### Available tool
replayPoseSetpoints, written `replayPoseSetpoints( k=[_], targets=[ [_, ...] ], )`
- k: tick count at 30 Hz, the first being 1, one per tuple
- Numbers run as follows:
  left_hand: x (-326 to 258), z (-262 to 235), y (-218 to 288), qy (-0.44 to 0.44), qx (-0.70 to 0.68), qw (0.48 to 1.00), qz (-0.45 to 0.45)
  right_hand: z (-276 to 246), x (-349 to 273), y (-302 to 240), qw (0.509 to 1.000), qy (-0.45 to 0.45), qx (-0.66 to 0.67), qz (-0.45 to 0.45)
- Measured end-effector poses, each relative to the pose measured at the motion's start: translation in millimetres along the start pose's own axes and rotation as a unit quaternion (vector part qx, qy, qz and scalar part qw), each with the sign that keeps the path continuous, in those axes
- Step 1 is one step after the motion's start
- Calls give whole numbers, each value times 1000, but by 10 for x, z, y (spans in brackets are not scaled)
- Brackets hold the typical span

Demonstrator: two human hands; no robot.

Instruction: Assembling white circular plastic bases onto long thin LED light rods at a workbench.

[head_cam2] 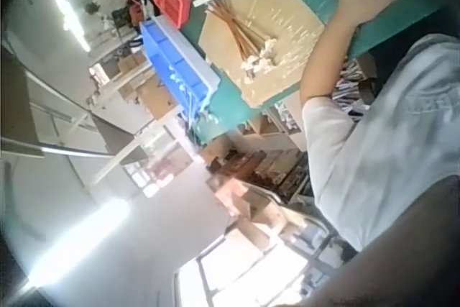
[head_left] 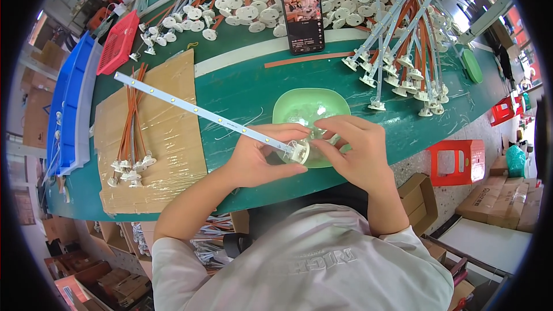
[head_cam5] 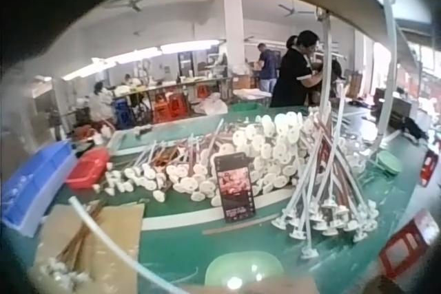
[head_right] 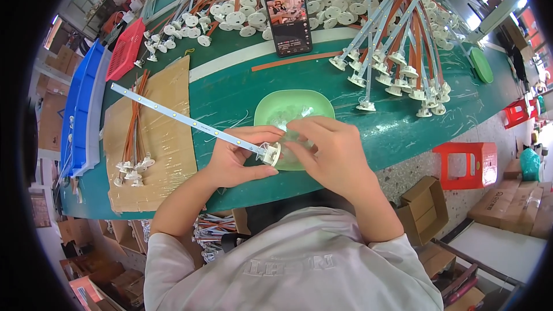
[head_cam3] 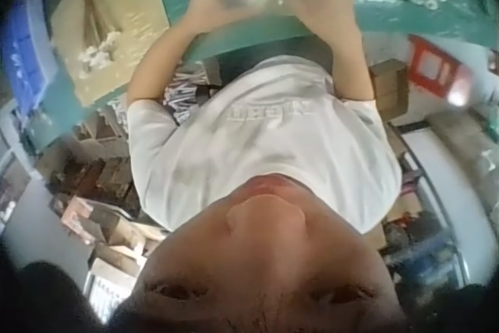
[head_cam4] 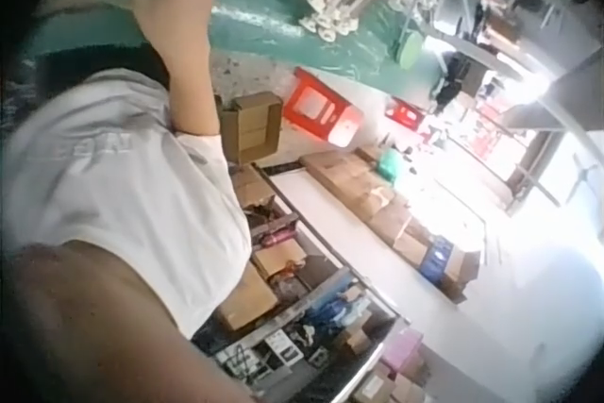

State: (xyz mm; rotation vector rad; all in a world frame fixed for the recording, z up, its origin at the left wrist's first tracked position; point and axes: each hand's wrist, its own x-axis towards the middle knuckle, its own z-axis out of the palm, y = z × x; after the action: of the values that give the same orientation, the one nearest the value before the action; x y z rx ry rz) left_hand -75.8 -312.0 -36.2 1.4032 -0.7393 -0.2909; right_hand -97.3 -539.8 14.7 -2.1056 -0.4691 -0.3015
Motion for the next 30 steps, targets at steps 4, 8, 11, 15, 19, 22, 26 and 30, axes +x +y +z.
replayPoseSetpoints(
  k=[4, 8, 11, 15, 19, 22, 26, 30],
  targets=[
    [-21, 18, -36, 0, -27, 1000, 8, 10, -11, 29, 990, -29, -76, -115],
    [-30, 8, -40, -5, -22, 1000, -7, 33, -34, 48, 988, -23, -94, -116],
    [-26, 3, -24, 1, -28, 999, -26, 22, -35, 51, 990, -9, -83, -115],
    [-1, -2, -9, -5, -25, 1000, -13, 34, -33, 52, 996, 16, -41, -72],
    [20, -4, 1, -21, -6, 1000, 12, 98, -81, 46, 996, 37, 68, 39],
    [28, -5, 4, -20, -12, 1000, 14, 135, -94, 84, 983, -13, 162, 86],
    [34, -16, -9, -20, 13, 999, 37, 224, -91, 127, 948, 10, 276, 158],
    [20, -15, -20, -20, 30, 999, 18, 244, -97, 124, 948, 13, 261, 181]
  ],
)
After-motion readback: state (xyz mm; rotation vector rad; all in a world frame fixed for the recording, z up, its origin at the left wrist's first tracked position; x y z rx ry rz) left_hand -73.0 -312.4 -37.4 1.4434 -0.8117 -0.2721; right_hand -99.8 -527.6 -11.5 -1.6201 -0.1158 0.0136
